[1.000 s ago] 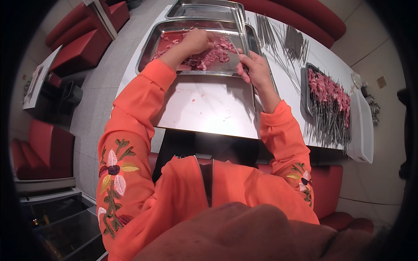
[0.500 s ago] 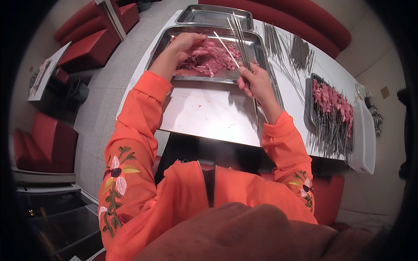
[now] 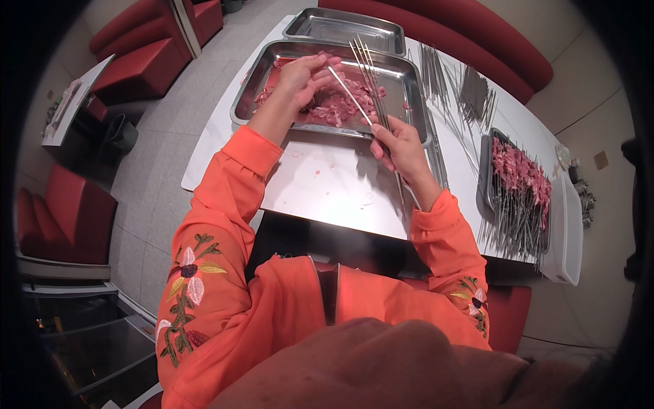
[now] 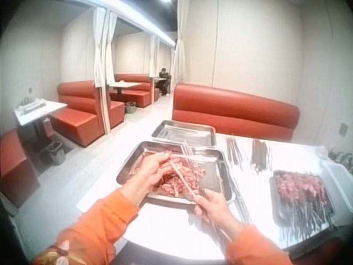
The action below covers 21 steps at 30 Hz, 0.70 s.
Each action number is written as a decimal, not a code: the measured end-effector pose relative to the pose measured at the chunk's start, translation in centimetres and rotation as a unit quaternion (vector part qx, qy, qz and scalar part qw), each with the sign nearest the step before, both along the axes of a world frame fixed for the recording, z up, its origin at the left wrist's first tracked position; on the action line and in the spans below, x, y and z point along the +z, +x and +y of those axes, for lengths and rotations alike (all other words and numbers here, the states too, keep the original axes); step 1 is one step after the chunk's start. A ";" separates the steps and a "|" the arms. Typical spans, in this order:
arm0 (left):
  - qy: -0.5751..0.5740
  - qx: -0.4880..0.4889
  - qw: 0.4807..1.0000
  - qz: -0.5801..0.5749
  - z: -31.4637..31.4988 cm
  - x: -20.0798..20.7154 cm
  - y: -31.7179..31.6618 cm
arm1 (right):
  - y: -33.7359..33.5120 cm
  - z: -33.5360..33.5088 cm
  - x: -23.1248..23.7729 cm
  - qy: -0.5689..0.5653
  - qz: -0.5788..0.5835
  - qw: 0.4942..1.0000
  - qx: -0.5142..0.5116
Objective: The person threads small pieces of raw meat onto metal skewers from a tray. Completed skewers are placed into a second tray. The person works continuously, handling the meat and skewers by hand.
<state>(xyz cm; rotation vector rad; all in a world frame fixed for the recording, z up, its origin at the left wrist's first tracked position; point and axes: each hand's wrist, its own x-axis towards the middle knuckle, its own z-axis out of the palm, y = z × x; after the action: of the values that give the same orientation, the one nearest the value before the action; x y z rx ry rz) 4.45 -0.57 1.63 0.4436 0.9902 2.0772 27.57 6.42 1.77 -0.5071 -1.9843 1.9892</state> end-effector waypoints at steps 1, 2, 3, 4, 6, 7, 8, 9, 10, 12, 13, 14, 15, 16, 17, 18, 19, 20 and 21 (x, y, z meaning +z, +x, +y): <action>0.001 -0.005 1.000 -0.001 0.1 -0.1 0.1 | 0.0 0.0 0.0 0.001 0.002 1.000 -0.004; 0.002 -0.009 1.000 -0.001 0.2 -0.1 0.3 | 0.0 -0.1 -0.1 0.002 0.004 1.000 -0.007; 0.009 -0.003 1.000 -0.007 0.2 -0.3 0.3 | -0.1 -0.2 -0.1 0.002 0.007 1.000 -0.010; 0.016 0.004 1.000 -0.012 0.3 -0.4 0.3 | -0.1 -0.3 -0.1 0.004 0.006 1.000 -0.011; 0.019 0.005 1.000 -0.019 0.4 -0.5 0.3 | -0.1 -0.4 0.1 0.007 0.006 1.000 -0.011; 0.015 0.000 1.000 -0.021 0.4 -0.5 0.3 | -0.1 -0.4 0.1 0.010 0.006 1.000 -0.013; 0.012 -0.005 1.000 -0.023 0.4 -0.5 0.4 | 0.0 -0.4 0.2 0.013 0.007 1.000 -0.014; 0.005 -0.006 1.000 -0.021 0.4 -0.3 0.9 | 0.0 -0.4 0.1 0.016 0.006 1.000 -0.016; -0.001 -0.007 1.000 -0.019 0.4 0.0 1.5 | 0.0 -0.3 0.1 0.016 0.007 1.000 -0.018; 0.003 -0.009 1.000 -0.014 0.5 -0.1 1.9 | -0.1 -0.2 -0.2 0.016 0.012 1.000 -0.018; 0.013 -0.011 1.000 -0.010 0.6 -0.6 1.8 | -0.1 -0.3 -0.2 0.012 0.017 1.000 -0.018; 0.023 -0.013 1.000 -0.007 0.6 -1.0 1.7 | -0.2 -0.4 -0.2 0.008 0.022 1.000 -0.019; 0.022 -0.022 1.000 -0.006 0.7 -0.9 1.9 | -0.2 -0.5 -0.2 0.004 0.026 0.999 -0.021; 0.021 -0.030 0.999 -0.006 0.8 -0.9 2.1 | -0.2 -0.5 -0.3 0.002 0.030 0.999 -0.026; 0.020 -0.037 0.999 -0.005 0.7 -0.9 2.2 | -0.2 -0.4 -0.5 -0.001 0.034 0.999 -0.030; 0.017 -0.062 0.998 -0.008 0.5 -0.5 2.4 | -0.3 -0.4 -0.6 -0.003 0.039 0.999 -0.033; 0.014 -0.086 0.996 -0.012 0.1 0.1 2.7 | -0.2 -0.3 -0.6 -0.005 0.043 0.999 -0.033; 0.011 -0.110 0.994 -0.015 -0.2 0.4 2.8 | -0.1 -0.2 -0.5 -0.008 0.048 0.998 -0.032; 0.021 -0.104 0.994 -0.022 -0.2 0.3 2.3 | -0.2 -0.2 -0.5 -0.011 0.053 0.998 -0.029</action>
<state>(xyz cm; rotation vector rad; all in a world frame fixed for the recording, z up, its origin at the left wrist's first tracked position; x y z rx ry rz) 6.80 -0.74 1.93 0.4980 0.8395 1.9146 27.42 6.23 1.29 -0.4504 -1.8664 1.9617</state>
